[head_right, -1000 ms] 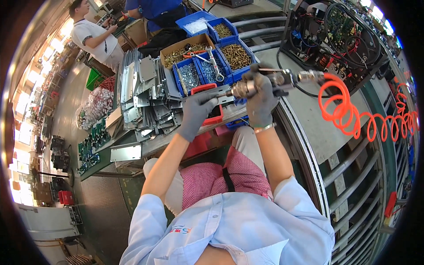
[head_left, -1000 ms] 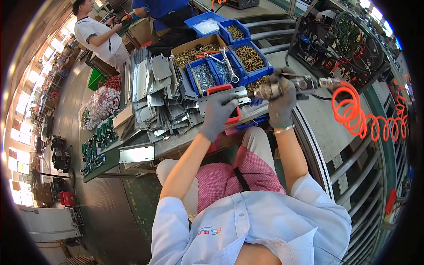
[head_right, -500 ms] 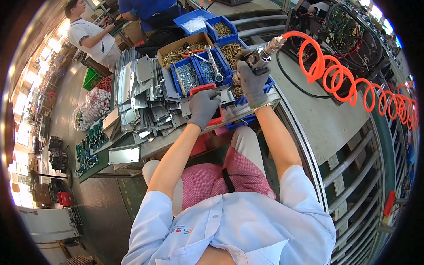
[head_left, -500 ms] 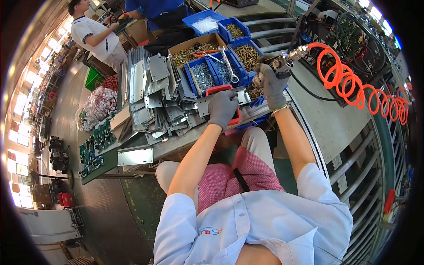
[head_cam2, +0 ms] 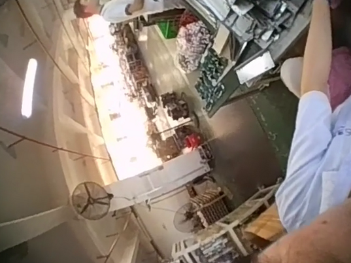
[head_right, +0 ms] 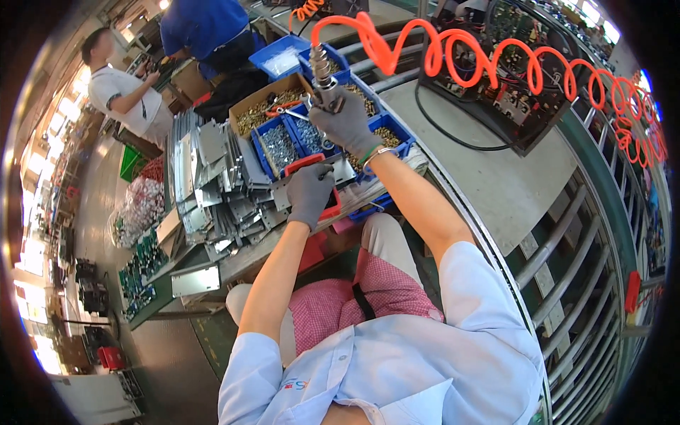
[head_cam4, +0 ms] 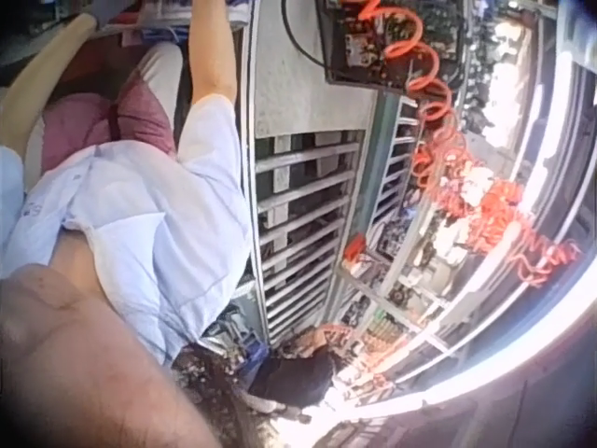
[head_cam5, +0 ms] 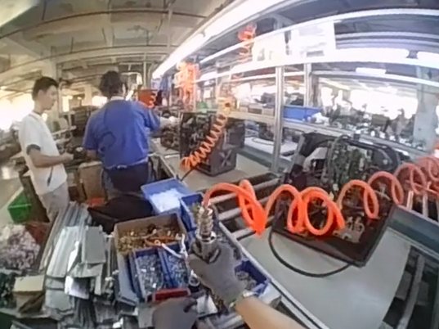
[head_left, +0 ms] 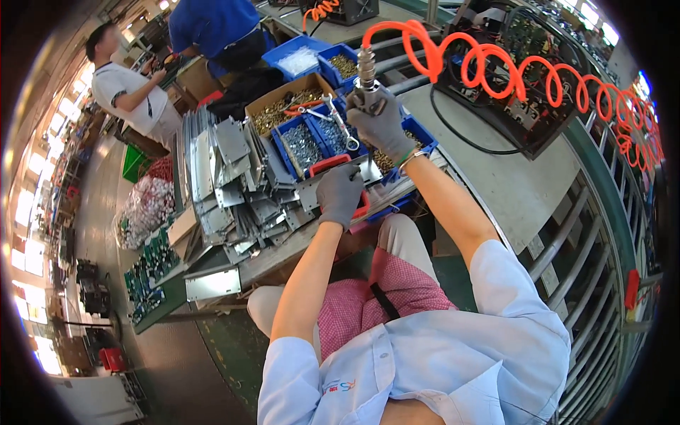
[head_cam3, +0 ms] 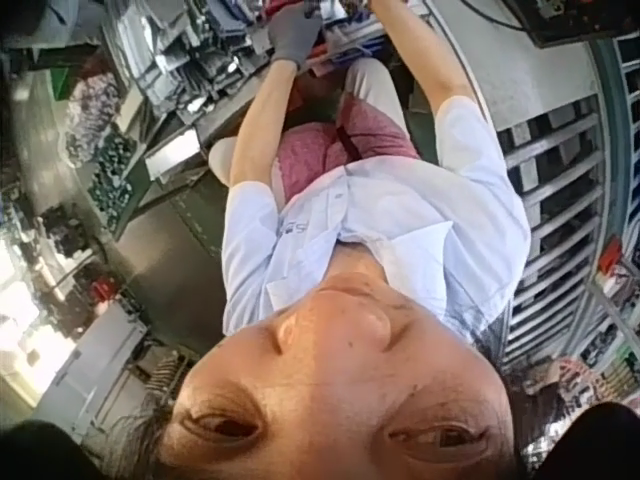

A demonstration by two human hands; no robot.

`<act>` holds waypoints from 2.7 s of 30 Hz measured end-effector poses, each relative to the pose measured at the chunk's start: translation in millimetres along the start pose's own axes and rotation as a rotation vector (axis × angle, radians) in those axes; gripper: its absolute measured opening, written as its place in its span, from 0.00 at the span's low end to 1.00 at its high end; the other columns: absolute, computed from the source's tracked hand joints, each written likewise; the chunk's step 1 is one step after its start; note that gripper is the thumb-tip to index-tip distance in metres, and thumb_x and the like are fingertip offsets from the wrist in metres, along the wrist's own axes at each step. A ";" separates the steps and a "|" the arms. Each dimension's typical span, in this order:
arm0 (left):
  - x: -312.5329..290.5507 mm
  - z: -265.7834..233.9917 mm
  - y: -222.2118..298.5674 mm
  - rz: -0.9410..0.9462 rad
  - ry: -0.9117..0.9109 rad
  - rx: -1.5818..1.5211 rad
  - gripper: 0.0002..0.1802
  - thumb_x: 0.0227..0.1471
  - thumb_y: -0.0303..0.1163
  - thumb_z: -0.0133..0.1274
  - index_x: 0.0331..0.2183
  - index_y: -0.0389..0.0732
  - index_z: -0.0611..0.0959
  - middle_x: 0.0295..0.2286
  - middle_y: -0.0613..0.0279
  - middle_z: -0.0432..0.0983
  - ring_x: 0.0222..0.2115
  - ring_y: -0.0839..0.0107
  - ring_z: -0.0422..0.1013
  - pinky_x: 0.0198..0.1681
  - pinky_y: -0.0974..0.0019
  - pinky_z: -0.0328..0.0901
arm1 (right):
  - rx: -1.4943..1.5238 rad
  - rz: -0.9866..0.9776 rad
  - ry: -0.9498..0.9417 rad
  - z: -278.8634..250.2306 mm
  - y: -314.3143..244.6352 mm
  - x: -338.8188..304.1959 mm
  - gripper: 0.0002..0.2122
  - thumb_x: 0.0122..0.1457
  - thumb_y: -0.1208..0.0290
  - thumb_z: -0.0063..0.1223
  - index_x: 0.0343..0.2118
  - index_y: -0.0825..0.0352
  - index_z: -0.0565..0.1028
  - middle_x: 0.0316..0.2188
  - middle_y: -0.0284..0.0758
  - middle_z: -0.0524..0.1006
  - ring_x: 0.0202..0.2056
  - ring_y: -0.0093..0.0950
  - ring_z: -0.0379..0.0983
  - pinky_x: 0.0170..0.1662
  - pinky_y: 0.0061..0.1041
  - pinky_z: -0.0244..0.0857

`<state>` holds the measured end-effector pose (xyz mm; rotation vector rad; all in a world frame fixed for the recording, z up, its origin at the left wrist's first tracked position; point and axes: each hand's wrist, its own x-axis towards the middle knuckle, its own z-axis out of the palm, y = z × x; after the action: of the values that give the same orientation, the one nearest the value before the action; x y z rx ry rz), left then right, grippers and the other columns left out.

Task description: The person assembles small mechanical subassemblies by hand using pins and screws from plastic bins, then fastens them with a pneumatic screwdriver.

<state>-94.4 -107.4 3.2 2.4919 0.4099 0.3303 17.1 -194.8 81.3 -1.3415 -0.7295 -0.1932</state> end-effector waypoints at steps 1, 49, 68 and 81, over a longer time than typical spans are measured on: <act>0.2 -0.1 -0.4 0.015 0.004 0.001 0.14 0.43 0.40 0.52 0.34 0.49 0.84 0.30 0.55 0.78 0.33 0.58 0.74 0.37 0.58 0.67 | -0.078 0.066 -0.008 -1.4 2.6 1.7 0.07 0.44 0.76 0.55 0.18 0.66 0.67 0.17 0.25 0.68 0.21 0.14 0.62 0.26 0.17 0.59; -126.4 -35.7 4.4 -0.469 -0.431 -1.865 0.14 0.54 0.37 0.51 0.35 0.35 0.74 0.24 0.62 0.70 0.20 0.78 0.63 0.14 0.82 0.58 | 0.767 -0.154 0.081 -33.9 -151.3 -158.4 0.17 0.49 0.79 0.54 0.44 0.62 0.67 0.30 0.40 0.70 0.20 0.24 0.65 0.23 0.26 0.63; -139.6 -44.0 -1.4 -0.428 -0.325 -1.910 0.13 0.54 0.35 0.52 0.36 0.34 0.75 0.23 0.61 0.71 0.19 0.79 0.66 0.17 0.81 0.60 | 0.836 0.029 0.126 -22.4 -131.4 -167.7 0.20 0.48 0.73 0.57 0.45 0.64 0.64 0.38 0.37 0.71 0.36 0.28 0.72 0.32 0.32 0.70; -144.5 -43.7 -35.2 -0.508 -0.208 -1.971 0.16 0.52 0.35 0.54 0.37 0.33 0.76 0.25 0.58 0.73 0.19 0.77 0.68 0.18 0.79 0.61 | 0.648 -0.074 -0.043 21.1 -110.2 -152.1 0.18 0.52 0.72 0.53 0.45 0.64 0.64 0.30 0.39 0.66 0.24 0.29 0.69 0.26 0.31 0.69</act>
<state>-249.3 -109.7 -3.1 0.4541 0.3062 0.0972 -165.2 -244.4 83.7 -0.7032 -0.7911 0.0187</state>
